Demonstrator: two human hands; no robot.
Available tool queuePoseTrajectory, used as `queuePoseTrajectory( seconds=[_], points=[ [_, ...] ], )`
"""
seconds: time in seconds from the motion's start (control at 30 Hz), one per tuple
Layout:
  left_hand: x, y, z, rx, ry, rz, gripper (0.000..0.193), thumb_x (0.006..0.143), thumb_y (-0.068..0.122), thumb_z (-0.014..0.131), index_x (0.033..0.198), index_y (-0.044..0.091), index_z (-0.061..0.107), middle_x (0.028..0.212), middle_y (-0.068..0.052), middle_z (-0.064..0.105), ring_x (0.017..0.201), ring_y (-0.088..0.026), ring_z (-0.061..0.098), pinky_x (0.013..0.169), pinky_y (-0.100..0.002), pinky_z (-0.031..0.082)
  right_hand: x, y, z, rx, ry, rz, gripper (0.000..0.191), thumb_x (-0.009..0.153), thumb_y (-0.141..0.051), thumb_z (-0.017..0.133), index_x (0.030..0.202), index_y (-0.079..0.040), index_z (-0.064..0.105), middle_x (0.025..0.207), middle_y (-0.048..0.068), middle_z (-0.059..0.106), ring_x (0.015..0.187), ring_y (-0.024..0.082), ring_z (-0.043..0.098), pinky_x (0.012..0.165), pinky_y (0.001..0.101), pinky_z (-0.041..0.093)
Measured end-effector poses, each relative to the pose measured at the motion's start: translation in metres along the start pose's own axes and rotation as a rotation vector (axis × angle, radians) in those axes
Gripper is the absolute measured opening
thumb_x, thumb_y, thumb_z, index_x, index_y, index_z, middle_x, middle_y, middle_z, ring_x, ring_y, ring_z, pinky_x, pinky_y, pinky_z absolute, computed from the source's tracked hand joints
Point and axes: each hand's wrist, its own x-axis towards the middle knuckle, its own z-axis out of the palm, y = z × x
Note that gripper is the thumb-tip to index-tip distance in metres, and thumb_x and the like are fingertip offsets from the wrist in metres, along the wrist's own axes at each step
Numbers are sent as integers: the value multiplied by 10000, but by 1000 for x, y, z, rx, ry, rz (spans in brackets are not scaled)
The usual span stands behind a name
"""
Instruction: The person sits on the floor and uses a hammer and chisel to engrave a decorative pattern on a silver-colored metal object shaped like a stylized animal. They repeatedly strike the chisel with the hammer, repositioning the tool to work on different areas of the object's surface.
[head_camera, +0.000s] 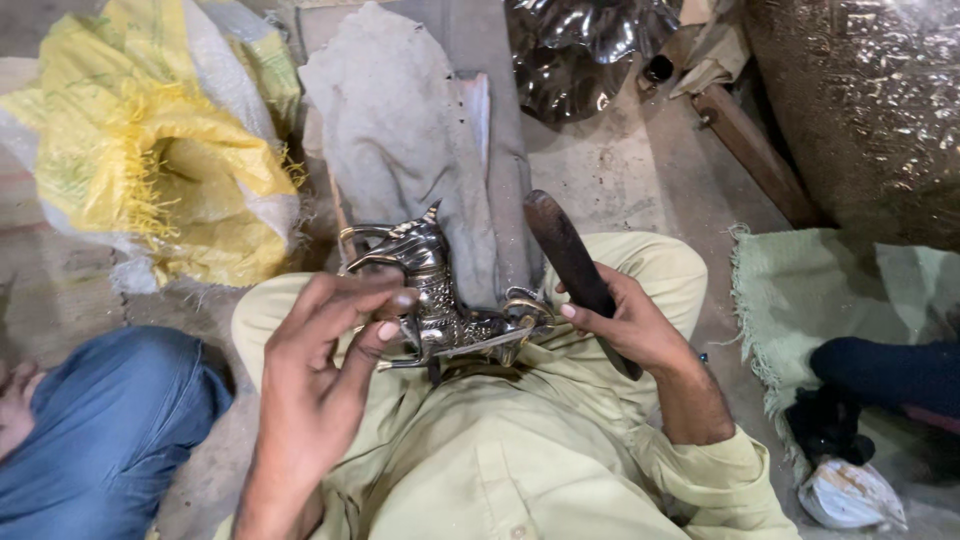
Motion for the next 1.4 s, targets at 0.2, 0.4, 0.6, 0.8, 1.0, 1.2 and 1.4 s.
queuePoseTrajectory(
  seconds=[0.2, 0.4, 0.6, 0.8, 1.0, 1.2, 1.4],
  points=[
    [-7, -61, -7, -684, 213, -444, 419, 991, 28, 618, 1382, 32, 468, 979, -78, 722, 865, -251, 775, 693, -328, 653, 7, -6, 0, -86, -1, -6, 356, 872, -188, 794, 1163, -29, 664, 912, -35, 607, 813, 64, 526, 706, 250, 442],
    [-3, -113, -8, -743, 256, -366, 500, 925, -37, 713, 1386, 8, 524, 941, -26, 670, 893, -182, 766, 721, -270, 641, 19, -27, -2, -108, -65, 52, 415, 856, -186, 778, 1223, -35, 654, 906, -1, 645, 787, 108, 600, 707, 290, 497],
    [23, -134, 8, -566, 267, -239, 369, 885, -43, 788, 1232, -16, 665, 894, -10, 688, 795, -92, 698, 683, -231, 612, 46, -61, -3, -164, -136, 106, 489, 891, -233, 704, 1341, -70, 603, 912, 71, 740, 852, 163, 716, 747, 325, 546],
    [33, -131, 18, -336, 210, -128, 304, 903, 22, 796, 1189, 15, 693, 889, -36, 765, 818, -54, 705, 705, -216, 586, 78, -92, -8, -528, -185, 31, 576, 892, -241, 783, 1406, -55, 601, 868, 115, 715, 694, 224, 647, 583, 365, 471],
    [30, -115, 19, -78, 224, -83, 287, 916, 95, 796, 1175, 50, 681, 927, -94, 813, 844, -102, 785, 754, -260, 605, 98, -129, 5, -864, -99, -401, 502, 936, -300, 783, 1306, -7, 612, 926, 173, 677, 736, 213, 685, 599, 340, 567],
    [26, -105, 19, -14, 221, -32, 264, 942, 109, 784, 1166, 45, 658, 961, -115, 804, 909, -191, 810, 757, -295, 606, 93, -189, 15, -1207, 89, -831, 404, 968, -231, 753, 1277, 3, 638, 865, 153, 734, 681, 216, 726, 631, 348, 604],
    [25, -104, 26, 129, 255, 20, 289, 914, 123, 796, 1152, 37, 656, 960, -135, 790, 814, -235, 792, 694, -336, 596, 75, -221, 24, -1637, 65, -732, 449, 934, -277, 759, 1355, -159, 656, 924, 31, 763, 713, 149, 736, 723, 305, 595]
  ],
)
